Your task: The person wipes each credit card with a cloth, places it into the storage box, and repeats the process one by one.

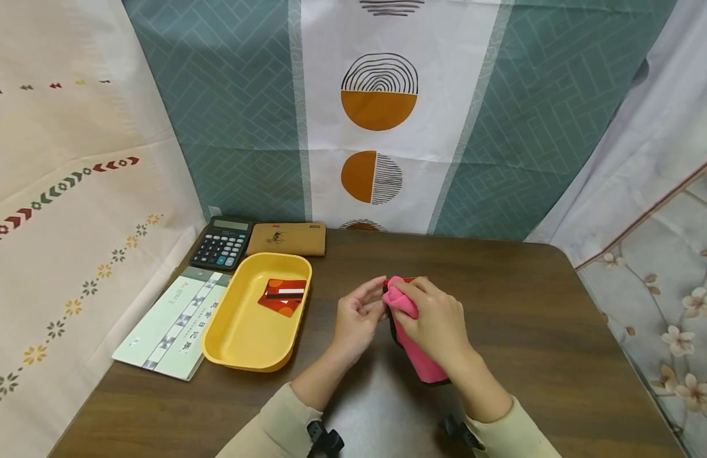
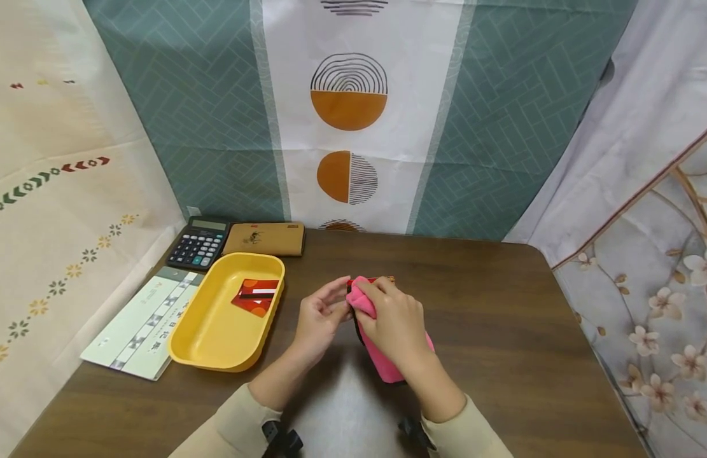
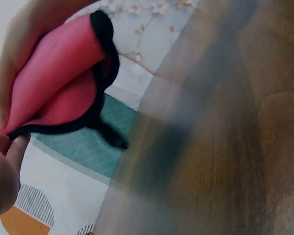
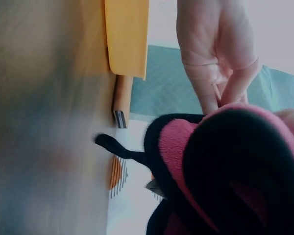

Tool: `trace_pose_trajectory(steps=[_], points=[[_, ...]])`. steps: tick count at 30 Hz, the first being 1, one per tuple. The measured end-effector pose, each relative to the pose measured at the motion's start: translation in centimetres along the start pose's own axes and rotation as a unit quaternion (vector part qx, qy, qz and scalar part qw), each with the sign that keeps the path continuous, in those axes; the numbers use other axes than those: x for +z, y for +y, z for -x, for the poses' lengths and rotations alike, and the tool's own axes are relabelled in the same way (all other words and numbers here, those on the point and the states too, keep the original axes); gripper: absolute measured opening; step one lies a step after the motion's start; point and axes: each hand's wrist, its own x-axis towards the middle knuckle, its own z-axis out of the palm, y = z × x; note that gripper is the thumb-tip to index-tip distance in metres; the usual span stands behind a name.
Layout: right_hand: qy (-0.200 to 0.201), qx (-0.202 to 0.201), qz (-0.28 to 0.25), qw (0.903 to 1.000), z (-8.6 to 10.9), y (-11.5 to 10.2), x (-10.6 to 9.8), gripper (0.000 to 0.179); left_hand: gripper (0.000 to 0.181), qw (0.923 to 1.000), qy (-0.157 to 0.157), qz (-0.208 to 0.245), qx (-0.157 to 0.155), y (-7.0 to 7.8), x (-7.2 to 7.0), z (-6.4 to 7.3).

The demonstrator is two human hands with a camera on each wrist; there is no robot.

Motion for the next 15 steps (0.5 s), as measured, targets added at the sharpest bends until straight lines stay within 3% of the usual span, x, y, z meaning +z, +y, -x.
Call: trace_pose_trajectory(steps=[5, 11, 15], points=[[0.006, 0.01, 0.002, 0.9999, -0.1, -0.15, -0.04, 0.039, 0.044, 0.9999, 0.002, 0.007, -0.013, 0.06, -0.09, 0.16], [-0.009, -0.003, 0.001, 1.0, 0.53, -0.29, 0.26, 0.042, 0.044, 0.9996, 0.029, -0.005, 0.003, 0.25, -0.27, -0.04], [0.0, 0.005, 0.001, 1.0, 0.85, 0.41, 0.15, 0.043, 0.044, 0.9994, 0.027, 0.016, 0.015, 0.54, -0.75, -0.25]])
